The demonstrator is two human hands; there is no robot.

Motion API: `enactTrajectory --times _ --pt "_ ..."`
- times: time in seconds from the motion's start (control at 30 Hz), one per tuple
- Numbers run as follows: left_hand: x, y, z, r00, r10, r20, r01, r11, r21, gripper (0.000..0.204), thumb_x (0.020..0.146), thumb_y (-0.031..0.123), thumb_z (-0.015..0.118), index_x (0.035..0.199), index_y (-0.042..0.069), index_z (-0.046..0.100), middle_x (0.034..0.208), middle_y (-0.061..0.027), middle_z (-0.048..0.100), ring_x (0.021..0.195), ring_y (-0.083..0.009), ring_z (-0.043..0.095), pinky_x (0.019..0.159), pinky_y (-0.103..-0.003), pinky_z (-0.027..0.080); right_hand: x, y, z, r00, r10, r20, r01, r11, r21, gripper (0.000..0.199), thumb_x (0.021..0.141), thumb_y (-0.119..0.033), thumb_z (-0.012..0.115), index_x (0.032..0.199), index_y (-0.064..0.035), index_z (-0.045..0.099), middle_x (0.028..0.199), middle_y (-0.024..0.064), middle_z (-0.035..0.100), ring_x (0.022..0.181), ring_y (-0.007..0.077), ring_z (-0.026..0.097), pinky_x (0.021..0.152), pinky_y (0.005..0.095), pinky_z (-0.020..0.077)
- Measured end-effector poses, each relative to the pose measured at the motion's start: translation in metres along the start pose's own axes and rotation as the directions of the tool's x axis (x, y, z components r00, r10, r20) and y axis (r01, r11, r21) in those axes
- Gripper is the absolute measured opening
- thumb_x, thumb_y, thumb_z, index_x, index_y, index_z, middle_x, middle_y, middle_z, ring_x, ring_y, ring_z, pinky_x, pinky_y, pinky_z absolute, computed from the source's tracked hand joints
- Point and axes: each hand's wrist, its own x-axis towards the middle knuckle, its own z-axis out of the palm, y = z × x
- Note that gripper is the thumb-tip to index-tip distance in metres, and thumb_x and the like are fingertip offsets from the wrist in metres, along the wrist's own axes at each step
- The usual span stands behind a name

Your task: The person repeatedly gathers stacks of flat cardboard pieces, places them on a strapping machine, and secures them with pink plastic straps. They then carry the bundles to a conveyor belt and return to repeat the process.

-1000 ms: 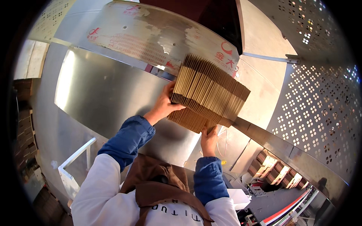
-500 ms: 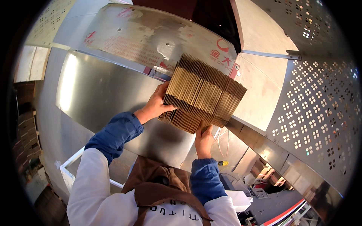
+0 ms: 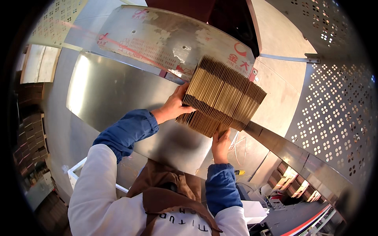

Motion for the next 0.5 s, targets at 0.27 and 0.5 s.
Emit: enactTrajectory --times 0.27,0.5 --pt "0.001 0.011 0.0 0.999 -0.047 0.01 0.047 0.999 -0.02 0.091 0.07 0.025 0.08 0.143 0.006 0.029 0.135 -0.0211 0.043 0.122 -0.0402 0.047 0.1 -0.045 0.043 0.0 -0.02 -0.011 0.99 0.123 0.066 -0.126 0.991 0.054 0.041 0.088 -0.02 0.059 0.118 0.0052 0.045 0.087 0.033 0.062 0.084 0.0507 0.06 0.069 0.0518 0.0483" --pt "0.008 0.013 0.001 0.998 -0.069 0.011 0.07 0.997 -0.043 0.092 0.069 0.019 0.08 0.144 0.008 0.028 0.133 -0.0191 0.044 0.118 -0.0381 0.051 0.097 -0.043 0.047 0.0 -0.018 -0.002 0.992 0.118 0.039 -0.119 0.992 0.028 0.041 0.088 -0.021 0.061 0.116 0.0051 0.045 0.083 0.0316 0.062 0.08 0.0506 0.061 0.067 0.0519 0.0482"
